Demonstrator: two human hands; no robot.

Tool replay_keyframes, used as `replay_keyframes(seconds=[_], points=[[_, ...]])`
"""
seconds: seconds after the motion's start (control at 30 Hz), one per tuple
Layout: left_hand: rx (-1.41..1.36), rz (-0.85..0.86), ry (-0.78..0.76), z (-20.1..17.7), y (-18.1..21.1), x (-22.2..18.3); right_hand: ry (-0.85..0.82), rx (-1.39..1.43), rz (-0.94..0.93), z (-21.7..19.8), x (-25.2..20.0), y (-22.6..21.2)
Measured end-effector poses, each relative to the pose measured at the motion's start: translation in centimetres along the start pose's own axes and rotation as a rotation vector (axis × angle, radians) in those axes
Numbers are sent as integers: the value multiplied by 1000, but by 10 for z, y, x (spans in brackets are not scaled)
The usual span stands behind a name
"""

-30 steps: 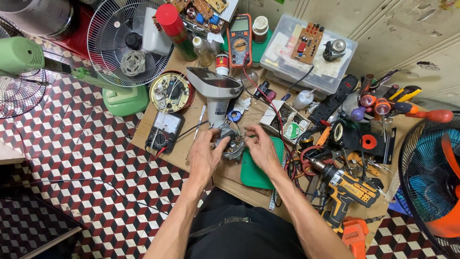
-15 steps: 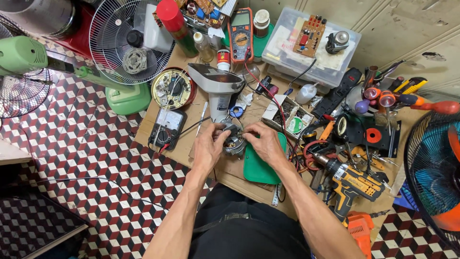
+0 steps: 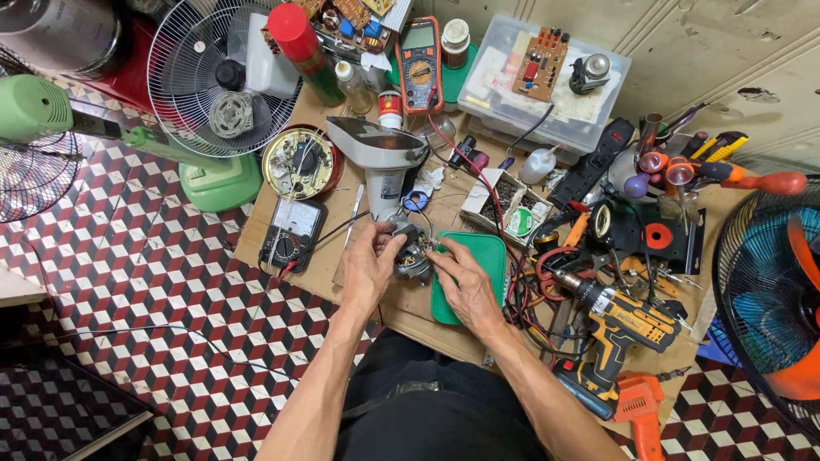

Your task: The person works at a cluttered repair bench on a small electric motor, using pliers to adjust its wiring and connecting multimeter test leads to the motor terminals to test it, repositioning the motor and leads repeatedly across the work surface.

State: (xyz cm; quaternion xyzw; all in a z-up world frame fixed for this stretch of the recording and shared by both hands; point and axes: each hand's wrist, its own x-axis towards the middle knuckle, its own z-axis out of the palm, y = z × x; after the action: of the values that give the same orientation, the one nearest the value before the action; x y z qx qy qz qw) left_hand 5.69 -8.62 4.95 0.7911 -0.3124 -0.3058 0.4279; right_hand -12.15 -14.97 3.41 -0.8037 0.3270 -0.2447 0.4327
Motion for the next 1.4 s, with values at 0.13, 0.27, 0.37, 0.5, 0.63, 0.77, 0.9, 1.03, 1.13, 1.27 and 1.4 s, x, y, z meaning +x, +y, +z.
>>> replay_keyframes(seconds=[0.13,0.27,0.37,0.5,0.63,0.77,0.9,1.03,1.13,1.27,1.4], points=[[-66,9,18,4,-5,-3,27,57,116,5,-3,-2],[-101,1,8,6,-7,-3,21,162,229,4,-1,-4],[-62,6,15,4,0,-6,47,185,205,4,-1,-5],[163,204,115,3,11,-16,125,221,139,16,-2,11],[327,384,188,4,22,-31,143,631,528,37,-4,47],[339,368,141,1,27,-35,158,719,532,45,-5,68],[370,444,82,5,24,-36,154,723,614,44,-4,72],[426,412,61,14,14,-37,107,676,606,30,4,53],[429,396,69,15,11,-36,85,435,487,24,12,45],[435,447,49,13,4,-34,48,571,546,19,29,40],[422,481,40,13,1,-34,29,433,555,25,38,60]])
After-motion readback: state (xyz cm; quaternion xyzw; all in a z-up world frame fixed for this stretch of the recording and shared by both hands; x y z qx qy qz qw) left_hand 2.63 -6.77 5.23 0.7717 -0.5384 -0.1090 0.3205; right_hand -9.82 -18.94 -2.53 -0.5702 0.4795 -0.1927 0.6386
